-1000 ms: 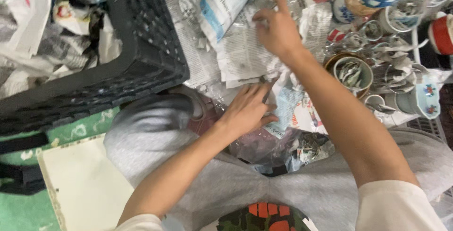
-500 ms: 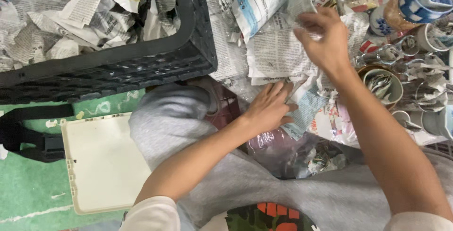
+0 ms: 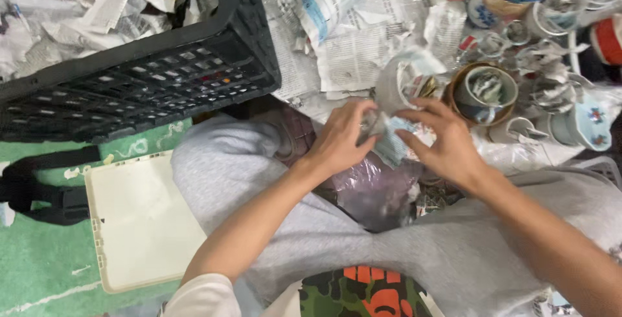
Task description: The person sits on the floor and wraps various small ceramic and glass items, such as cups and bowls, in pieces of newspaper. They fold the paper around each item and place the wrapped bundle aside.
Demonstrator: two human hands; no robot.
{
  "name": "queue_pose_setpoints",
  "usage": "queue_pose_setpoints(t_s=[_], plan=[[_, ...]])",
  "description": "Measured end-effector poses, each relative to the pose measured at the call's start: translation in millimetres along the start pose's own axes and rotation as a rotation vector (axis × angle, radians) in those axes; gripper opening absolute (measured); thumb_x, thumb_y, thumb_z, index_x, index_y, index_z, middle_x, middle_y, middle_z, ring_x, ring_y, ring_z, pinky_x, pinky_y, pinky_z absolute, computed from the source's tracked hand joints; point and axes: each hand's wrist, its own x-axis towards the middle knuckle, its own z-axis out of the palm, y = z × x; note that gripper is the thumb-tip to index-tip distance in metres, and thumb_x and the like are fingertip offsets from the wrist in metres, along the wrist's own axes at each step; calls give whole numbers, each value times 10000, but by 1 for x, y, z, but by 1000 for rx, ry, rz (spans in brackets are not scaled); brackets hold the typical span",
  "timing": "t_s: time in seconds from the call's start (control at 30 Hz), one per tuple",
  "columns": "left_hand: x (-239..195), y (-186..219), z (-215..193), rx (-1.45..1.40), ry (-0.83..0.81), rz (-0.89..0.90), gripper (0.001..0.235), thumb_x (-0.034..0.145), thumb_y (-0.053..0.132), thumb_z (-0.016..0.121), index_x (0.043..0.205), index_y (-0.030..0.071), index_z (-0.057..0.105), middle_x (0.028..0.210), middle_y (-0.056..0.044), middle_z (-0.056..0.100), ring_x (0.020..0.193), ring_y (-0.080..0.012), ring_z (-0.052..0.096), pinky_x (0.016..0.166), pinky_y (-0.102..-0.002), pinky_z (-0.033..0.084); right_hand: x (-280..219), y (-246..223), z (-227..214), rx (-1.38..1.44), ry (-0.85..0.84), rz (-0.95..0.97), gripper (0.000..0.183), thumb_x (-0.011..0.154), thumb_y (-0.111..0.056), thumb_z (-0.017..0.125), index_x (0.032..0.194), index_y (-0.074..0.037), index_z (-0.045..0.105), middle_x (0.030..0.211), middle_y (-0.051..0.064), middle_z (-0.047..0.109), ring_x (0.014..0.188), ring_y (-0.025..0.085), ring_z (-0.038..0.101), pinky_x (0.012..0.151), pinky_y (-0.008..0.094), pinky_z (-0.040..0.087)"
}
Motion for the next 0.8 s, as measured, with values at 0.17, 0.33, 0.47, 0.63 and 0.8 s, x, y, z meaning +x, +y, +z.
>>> queue_pose_setpoints(t_s=[0.17,0.33,0.47,0.63,0.8], plan=[[-6,36,2,-115,141,78,1210,635,175,958,1555,29,185,1494,-279,365,1423,-433,373,1175,-496,361,-35,-18,4,88,-37,-95,305,874,-60,711,1178,-41,726,1315,176,645,1199,335,646,984,416,530],[-18,59,4,-244,146,40,1160,646,75,900,1587,16,224,1561,-259,411,1470,-413,431,1210,-444,392,-51,-40,4,205,-142,-31,308,887,-33,691,1194,-42,709,1219,128,659,1046,270,695,867,365,564],[-31,62,1,-307,141,0,1022,658,77,903,1523,19,364,1451,-222,555,1375,-351,565,1132,-404,476,-62,-48,4,263,-124,-163,300,884,-15,691,1181,-43,725,1219,141,654,1061,287,692,868,371,567],[-48,54,-1,-520,-3,-227,906,658,135,922,1446,36,486,1241,-124,724,1179,-201,687,995,-332,562,-70,-49,5,265,-164,-196,289,883,-31,706,1165,-73,749,1260,127,666,1082,258,709,902,362,574],[-58,39,11,-846,5,-134,794,741,90,933,1421,28,528,1308,-63,667,1215,-161,631,1055,-332,534,-77,-51,0,299,-107,-295,347,877,-31,726,1224,-37,708,1391,171,618,1218,314,653,979,386,542]])
